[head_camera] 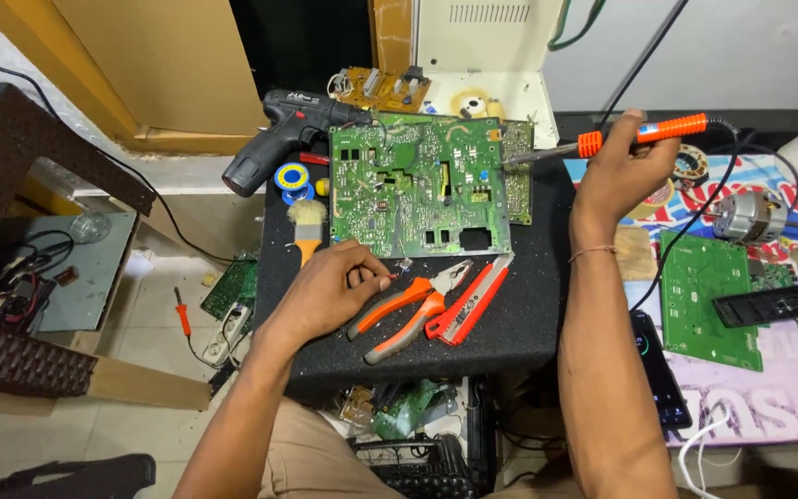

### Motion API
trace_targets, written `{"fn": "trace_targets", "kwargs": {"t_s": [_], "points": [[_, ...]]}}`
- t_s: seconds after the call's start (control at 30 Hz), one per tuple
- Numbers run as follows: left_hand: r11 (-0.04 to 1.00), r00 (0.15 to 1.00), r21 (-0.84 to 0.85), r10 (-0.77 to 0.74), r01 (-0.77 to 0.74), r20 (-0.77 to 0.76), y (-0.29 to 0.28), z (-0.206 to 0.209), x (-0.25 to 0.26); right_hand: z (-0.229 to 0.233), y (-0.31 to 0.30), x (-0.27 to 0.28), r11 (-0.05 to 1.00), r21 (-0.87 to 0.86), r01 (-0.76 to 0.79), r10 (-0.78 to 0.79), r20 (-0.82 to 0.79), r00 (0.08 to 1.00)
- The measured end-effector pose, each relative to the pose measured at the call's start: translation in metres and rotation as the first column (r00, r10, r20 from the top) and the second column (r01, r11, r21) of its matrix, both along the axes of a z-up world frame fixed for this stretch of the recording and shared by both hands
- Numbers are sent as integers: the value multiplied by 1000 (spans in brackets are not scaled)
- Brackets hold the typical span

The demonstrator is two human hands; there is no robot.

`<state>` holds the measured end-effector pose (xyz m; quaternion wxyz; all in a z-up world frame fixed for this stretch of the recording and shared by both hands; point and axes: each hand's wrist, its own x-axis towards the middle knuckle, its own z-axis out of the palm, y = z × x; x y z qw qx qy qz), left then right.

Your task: Soldering electronic components onto a printed circuit board using a soldering iron and hand tools.

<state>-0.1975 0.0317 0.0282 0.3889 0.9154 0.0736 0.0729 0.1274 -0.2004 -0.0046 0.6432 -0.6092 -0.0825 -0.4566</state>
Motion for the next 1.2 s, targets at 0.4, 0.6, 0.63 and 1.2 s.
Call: {"fn": "trace_targets", "kwargs": {"t_s": [0.4, 0.6, 0.63, 1.2], "points": [[995, 998, -97, 15, -10, 57, 7, 2, 11, 14, 7, -18, 997, -9, 71, -71, -52, 996], [944, 994, -328, -5, 40, 105, 3, 29, 33, 17, 10, -20, 996, 2, 88, -88, -81, 993], [943, 995, -331, -13, 45, 98, 2, 29, 44, 13, 9, -18, 995, -1, 96, -96, -88, 991], [910, 835, -334, -23, 245, 550, -3, -43, 188, 21, 11, -26, 994, -68, 88, -91, -42, 995]]}}
